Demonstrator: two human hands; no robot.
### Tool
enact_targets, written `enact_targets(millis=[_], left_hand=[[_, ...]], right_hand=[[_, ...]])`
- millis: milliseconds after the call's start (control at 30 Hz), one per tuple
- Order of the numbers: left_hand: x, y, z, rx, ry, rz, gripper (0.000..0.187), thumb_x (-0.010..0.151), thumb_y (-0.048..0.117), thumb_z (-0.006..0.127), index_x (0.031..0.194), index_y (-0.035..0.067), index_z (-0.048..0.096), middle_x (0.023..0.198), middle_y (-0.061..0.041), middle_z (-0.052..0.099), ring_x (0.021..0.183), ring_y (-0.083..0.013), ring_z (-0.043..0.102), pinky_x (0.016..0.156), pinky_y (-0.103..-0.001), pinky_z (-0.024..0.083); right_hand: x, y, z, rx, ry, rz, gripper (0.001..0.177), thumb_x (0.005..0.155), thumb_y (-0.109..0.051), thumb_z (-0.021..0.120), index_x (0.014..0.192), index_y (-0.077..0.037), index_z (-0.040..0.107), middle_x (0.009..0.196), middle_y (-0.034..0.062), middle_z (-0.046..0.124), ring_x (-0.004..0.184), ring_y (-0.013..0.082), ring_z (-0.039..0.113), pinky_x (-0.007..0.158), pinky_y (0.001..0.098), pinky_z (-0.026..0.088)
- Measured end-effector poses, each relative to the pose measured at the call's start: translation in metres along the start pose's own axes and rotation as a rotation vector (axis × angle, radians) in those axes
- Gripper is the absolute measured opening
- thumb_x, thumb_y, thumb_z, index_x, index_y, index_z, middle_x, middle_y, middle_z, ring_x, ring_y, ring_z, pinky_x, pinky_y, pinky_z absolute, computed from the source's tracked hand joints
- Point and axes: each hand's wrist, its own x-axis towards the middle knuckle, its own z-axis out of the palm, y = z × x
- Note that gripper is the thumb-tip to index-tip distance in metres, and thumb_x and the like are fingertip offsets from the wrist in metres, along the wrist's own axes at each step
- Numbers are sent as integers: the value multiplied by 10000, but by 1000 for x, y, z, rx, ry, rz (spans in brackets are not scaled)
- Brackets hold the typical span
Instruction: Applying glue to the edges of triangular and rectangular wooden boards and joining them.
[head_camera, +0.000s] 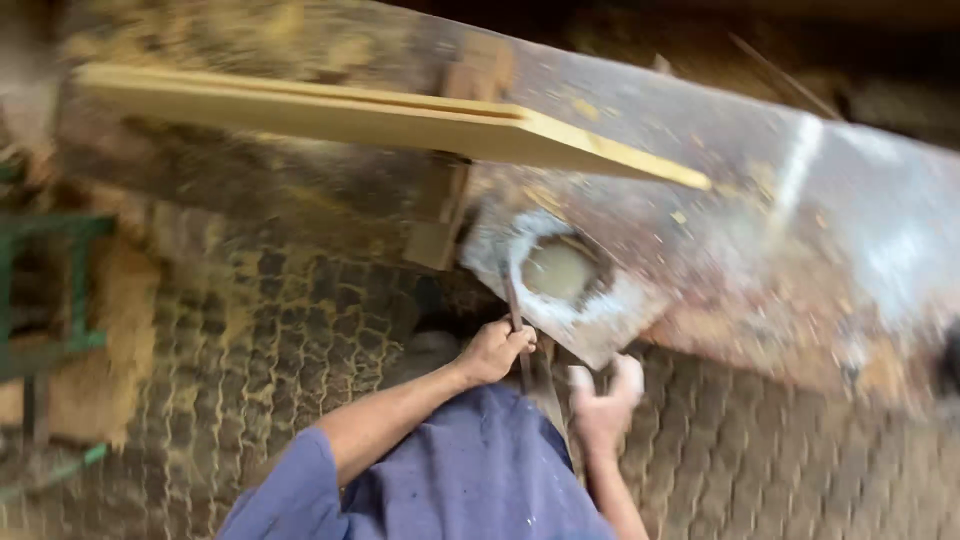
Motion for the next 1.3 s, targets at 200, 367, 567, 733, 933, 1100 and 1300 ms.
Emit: enact_targets(millis=[200,367,567,733,933,1100,1300], left_hand=[[-46,76,-61,727,159,359,343,1028,333,570,842,45,565,665,-128,577,598,-261,600,566,-416,492],[-90,77,-90,742,372,143,321,939,319,624,794,35,601,690,-171,632,614,-345,632,585,-486,495],[-105,41,-92,799,275,110,295,921,277,622,803,7,598,766,-196,645,736,-406,650,657,-497,502],[-109,70,-83,933,186,116,290,941,289,604,815,28,610,805,-172,653,764,-405,648,672,-510,500],[-112,146,-68,1174,33,203,382,957,385,597,767,57,643,721,-131,634,684,-356,649,597,-494,514],[-147,222,-65,1437,-61,84,440,1008,441,533,766,99,666,637,-81,622,507,-265,636,470,-421,517],[-217,258,-73,1415,68,107,371,985,378,522,768,99,635,555,-88,593,445,-258,606,439,-404,520]], right_hand=[[-2,165,63,857,-325,1061,361,976,-365,761,989,-34,618,798,27,503,662,138,455,596,327,403],[19,164,66,1684,-371,1058,223,1004,-226,552,1140,-53,593,994,61,614,824,209,579,663,401,464],[31,121,64,1630,-237,1072,382,987,-202,613,1321,-19,602,1258,98,697,1127,237,681,1037,416,532],[-2,64,9,1566,-70,850,418,947,-119,605,1345,6,579,1250,93,689,1117,224,673,1023,390,527],[-48,13,-102,1483,102,766,500,932,-112,598,1395,61,526,1248,129,656,1107,238,658,997,397,533],[-29,-41,-152,1532,125,638,569,913,-124,582,1437,73,481,1258,150,628,1132,261,642,1004,426,529],[25,-107,-169,1605,101,546,604,887,-142,573,1446,50,449,1269,172,621,1151,304,630,1007,457,517]])
